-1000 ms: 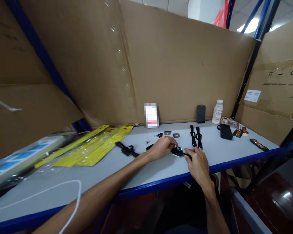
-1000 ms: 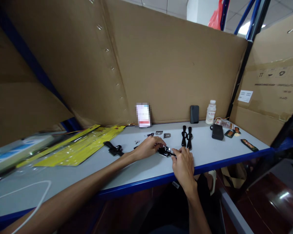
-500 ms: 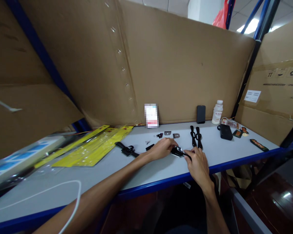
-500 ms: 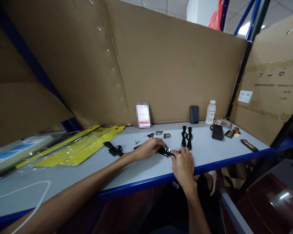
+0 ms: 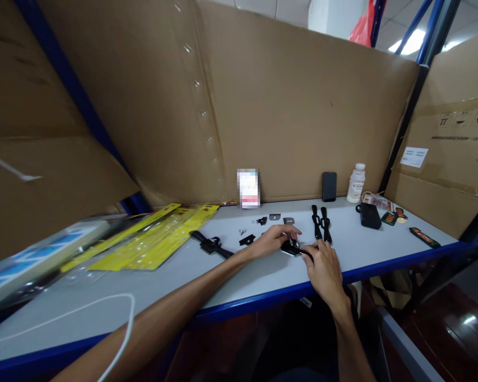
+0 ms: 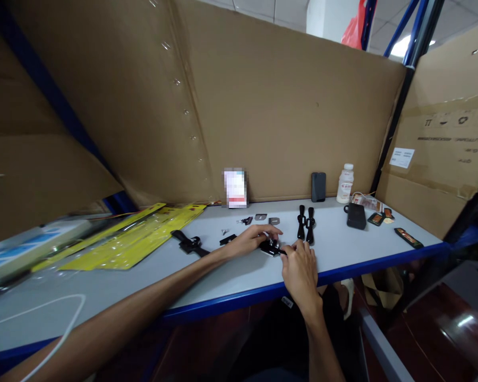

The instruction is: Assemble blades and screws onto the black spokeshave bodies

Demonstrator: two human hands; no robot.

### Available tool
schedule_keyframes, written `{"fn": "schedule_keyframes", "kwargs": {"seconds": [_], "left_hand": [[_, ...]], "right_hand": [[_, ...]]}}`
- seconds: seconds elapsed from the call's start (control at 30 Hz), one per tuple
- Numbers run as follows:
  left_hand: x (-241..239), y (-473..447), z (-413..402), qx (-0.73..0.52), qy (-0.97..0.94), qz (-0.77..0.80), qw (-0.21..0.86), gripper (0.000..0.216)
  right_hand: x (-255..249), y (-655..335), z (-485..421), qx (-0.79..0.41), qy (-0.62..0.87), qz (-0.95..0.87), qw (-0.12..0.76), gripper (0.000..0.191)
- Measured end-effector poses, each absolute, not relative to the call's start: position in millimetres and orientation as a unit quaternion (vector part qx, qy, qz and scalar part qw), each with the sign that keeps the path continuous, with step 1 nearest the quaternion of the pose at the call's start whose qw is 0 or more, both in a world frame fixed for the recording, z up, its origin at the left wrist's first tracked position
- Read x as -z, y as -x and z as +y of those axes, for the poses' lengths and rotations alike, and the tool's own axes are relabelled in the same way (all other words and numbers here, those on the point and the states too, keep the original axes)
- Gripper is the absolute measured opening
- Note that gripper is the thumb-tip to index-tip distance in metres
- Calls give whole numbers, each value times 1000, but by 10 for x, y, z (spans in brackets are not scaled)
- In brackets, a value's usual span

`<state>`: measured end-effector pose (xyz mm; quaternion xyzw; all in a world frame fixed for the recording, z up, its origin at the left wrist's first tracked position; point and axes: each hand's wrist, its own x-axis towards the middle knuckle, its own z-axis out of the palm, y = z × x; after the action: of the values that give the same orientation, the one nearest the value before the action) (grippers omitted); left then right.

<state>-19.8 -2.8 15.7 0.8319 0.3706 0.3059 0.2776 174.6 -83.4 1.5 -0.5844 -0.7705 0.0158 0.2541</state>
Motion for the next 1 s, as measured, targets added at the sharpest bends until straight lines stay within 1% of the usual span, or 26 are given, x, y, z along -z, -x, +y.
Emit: {"fn": "schedule_keyframes", "kwargs": {"seconds": [0.3, 0.6, 0.7, 0.8, 0.87, 1.0], "left_hand": [[-128, 190, 12, -303, -824, 376, 297, 49], [-142, 202, 0, -297, -823, 378, 304, 47], [-156, 231, -6, -305, -828, 386, 268, 46], [-182, 272, -23, -319, -835, 410, 183, 46], [-200, 294, -38, -322, -838, 417, 144, 49], [-216, 295, -63, -319, -843, 410, 140, 50]], "right_hand": [[-35, -1745, -843, -19, 584, -771, 253, 26], [-15, -1754, -827, -16, 580, -773, 257, 25], [-17, -1751, -828, -22, 581, -771, 259, 25], [-10, -1747, -829, -24, 580, -771, 263, 24], [0, -1748, -827, -20, 577, -772, 267, 24], [26, -1756, -814, -15, 575, -772, 270, 24]]}}
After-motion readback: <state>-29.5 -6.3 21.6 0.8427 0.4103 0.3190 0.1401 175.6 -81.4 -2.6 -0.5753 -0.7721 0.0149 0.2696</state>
